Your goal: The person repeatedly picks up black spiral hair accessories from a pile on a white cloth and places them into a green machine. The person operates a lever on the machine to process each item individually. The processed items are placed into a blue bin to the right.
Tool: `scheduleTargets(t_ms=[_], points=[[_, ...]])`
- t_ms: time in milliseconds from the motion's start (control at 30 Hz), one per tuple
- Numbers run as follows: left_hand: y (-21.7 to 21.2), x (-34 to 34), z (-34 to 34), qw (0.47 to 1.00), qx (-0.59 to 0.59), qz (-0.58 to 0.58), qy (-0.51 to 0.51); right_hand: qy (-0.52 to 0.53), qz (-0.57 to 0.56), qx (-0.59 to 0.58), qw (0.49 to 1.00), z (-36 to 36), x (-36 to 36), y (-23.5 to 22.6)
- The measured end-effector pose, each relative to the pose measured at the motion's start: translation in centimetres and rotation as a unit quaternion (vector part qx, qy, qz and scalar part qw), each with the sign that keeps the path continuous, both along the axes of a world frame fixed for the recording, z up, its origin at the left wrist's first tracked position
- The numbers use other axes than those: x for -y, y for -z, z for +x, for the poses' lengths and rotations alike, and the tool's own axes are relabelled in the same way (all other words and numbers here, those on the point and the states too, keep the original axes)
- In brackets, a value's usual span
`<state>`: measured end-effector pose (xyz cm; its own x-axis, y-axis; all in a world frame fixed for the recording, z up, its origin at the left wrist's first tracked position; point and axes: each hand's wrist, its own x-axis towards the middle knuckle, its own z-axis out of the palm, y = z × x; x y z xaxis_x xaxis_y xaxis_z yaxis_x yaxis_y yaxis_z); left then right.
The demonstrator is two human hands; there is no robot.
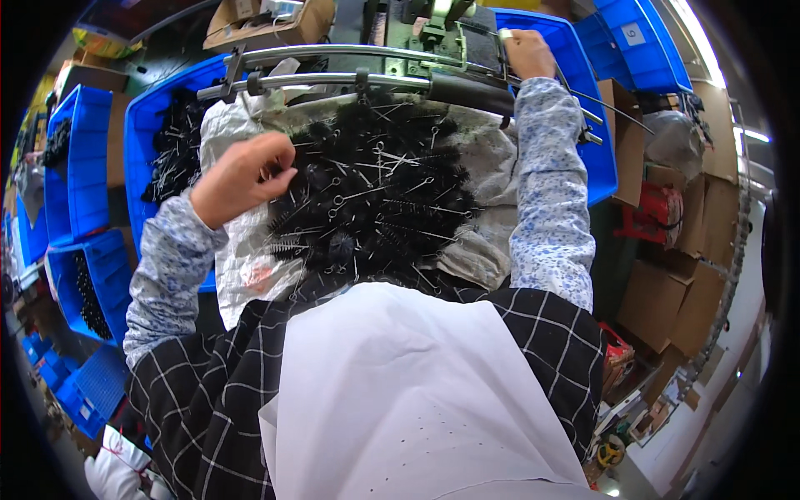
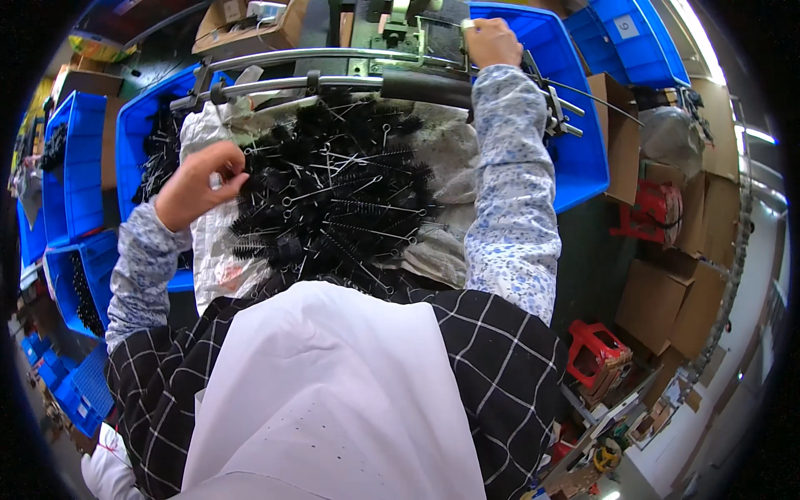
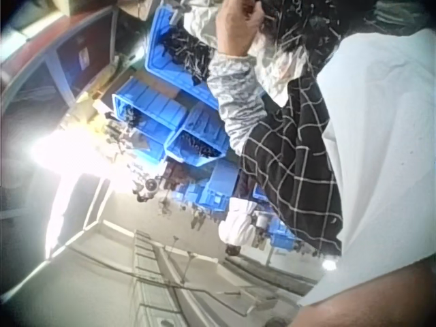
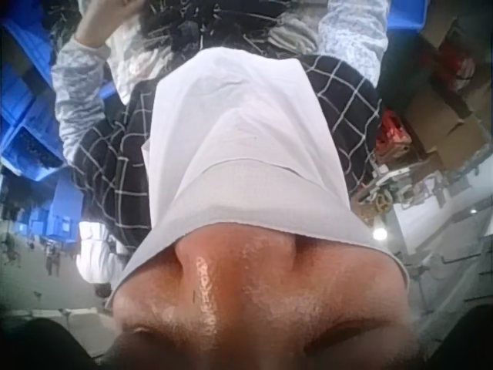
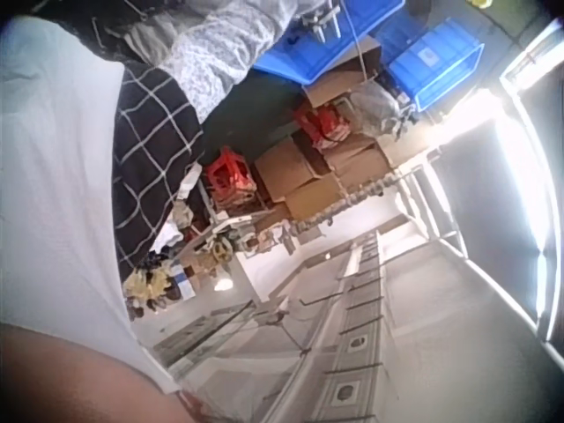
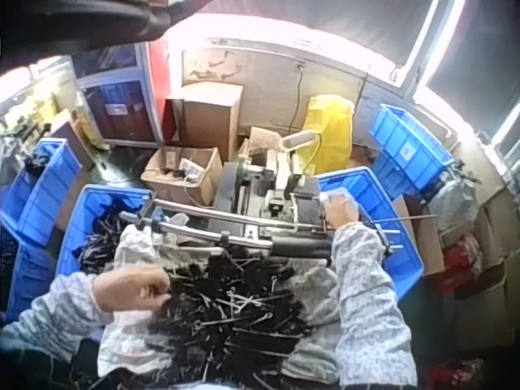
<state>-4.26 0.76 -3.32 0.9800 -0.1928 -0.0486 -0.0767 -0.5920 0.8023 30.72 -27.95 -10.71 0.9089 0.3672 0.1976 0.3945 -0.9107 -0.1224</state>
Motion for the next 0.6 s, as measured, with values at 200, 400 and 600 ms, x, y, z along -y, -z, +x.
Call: scheduleTargets(t_ms=[200, 400, 600], points=[[-4.7, -4.9, 0.1, 0.993, -0.008, -0.084, -0.082, -0.126, -0.021, -0.078, 0.989, 2.3, 1.6, -0.9], [-5.3, -2.7, 3.0, 0.962, 0.122, -0.231, -0.075, 0.038, 0.002, 0.180, 0.983, -3.1, 4.0, -9.1], [-3.2, 5.2, 6.7, 0.962, 0.240, -0.112, -0.069, -0.376, 0.280, -0.325, 0.822, -18.7, -6.3, -11.1]])
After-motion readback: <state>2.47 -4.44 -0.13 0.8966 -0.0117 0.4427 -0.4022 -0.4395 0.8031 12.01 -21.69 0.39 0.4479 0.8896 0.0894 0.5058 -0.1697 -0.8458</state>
